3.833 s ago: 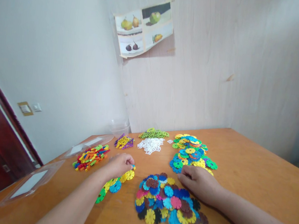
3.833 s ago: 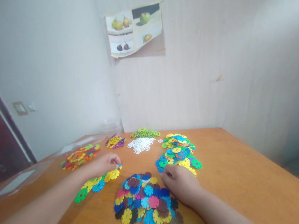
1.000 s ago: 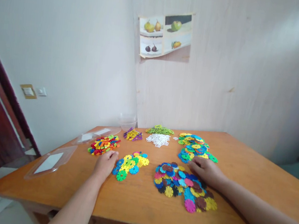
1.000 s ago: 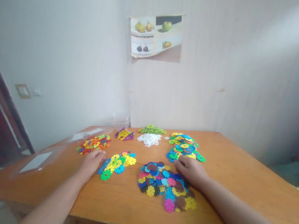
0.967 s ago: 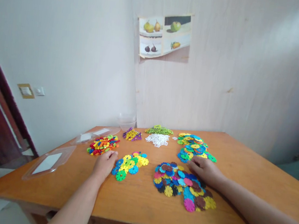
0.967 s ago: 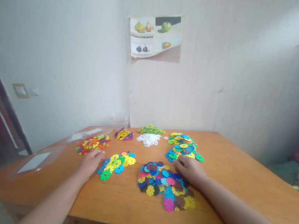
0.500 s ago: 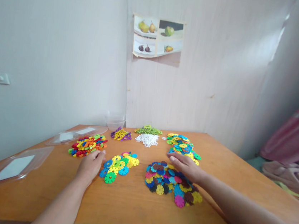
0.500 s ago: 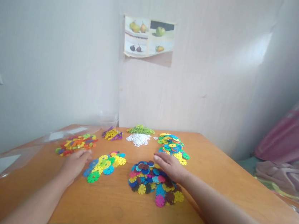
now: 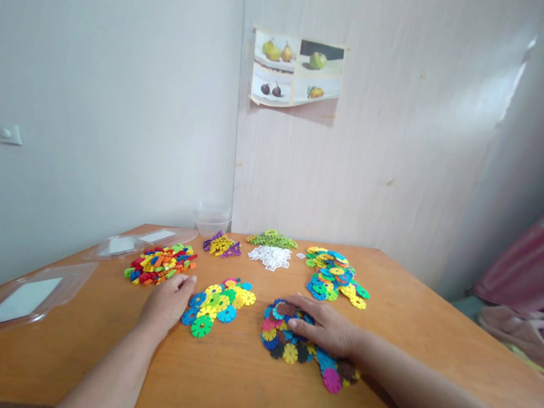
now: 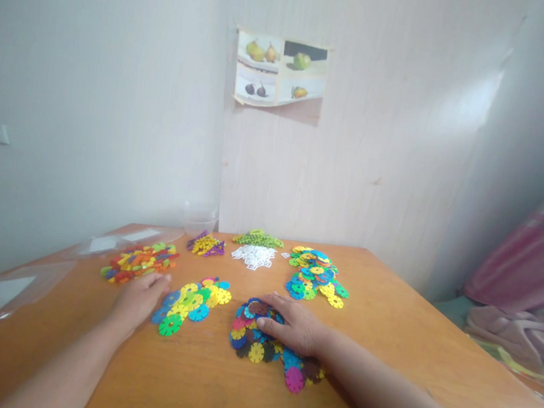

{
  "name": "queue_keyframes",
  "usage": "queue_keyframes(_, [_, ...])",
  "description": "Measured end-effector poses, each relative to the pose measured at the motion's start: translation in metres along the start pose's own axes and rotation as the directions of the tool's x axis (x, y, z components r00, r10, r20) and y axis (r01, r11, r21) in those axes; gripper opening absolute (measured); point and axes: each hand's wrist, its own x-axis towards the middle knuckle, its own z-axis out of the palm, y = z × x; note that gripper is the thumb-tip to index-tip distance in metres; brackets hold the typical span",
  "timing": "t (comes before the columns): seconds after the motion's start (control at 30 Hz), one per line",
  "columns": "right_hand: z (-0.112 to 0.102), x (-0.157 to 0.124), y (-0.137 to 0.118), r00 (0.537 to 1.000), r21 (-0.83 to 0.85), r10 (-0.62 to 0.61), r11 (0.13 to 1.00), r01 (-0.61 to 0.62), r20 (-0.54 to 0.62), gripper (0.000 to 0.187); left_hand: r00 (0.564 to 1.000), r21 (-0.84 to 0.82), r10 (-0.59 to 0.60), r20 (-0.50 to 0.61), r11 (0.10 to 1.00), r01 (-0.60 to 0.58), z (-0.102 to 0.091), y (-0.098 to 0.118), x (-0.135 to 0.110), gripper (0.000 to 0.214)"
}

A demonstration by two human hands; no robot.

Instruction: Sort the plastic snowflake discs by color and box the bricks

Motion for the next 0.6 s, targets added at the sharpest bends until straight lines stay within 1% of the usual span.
queue_keyframes(0.13, [0.003,0.009,-0.006,0.999,-0.019,-0.051,0.999,0.051,0.017,0.062,1.0,-0.006,0.015,-0.011,1.0,-0.015,0.0,0.001,-0.001,0.037])
queue_keyframes(0.23, [0.004,0.013,-0.006,0.998,-0.015,-0.053,0.998,0.054,0.02,0.063,1.0,-0.016,0.022,-0.013,1.0,-0.022,0.001,0.0,-0.001,0.038])
queue_keyframes(0.33, [0.003,0.014,-0.006,0.999,0.003,-0.032,0.999,0.032,0.017,0.063,1.0,-0.034,0.027,-0.016,0.999,-0.028,0.001,-0.002,0.001,0.038])
queue_keyframes(0.47, [-0.001,0.016,-0.008,1.0,0.062,0.009,0.998,-0.01,0.013,0.057,0.999,-0.007,0.04,-0.011,0.999,-0.04,0.002,-0.004,0.004,0.039])
queue_keyframes(0.6, [-0.001,0.023,-0.006,0.998,0.065,0.059,0.996,-0.057,-0.023,0.055,0.998,-0.035,0.047,-0.042,0.998,-0.048,0.003,-0.005,0.004,0.036])
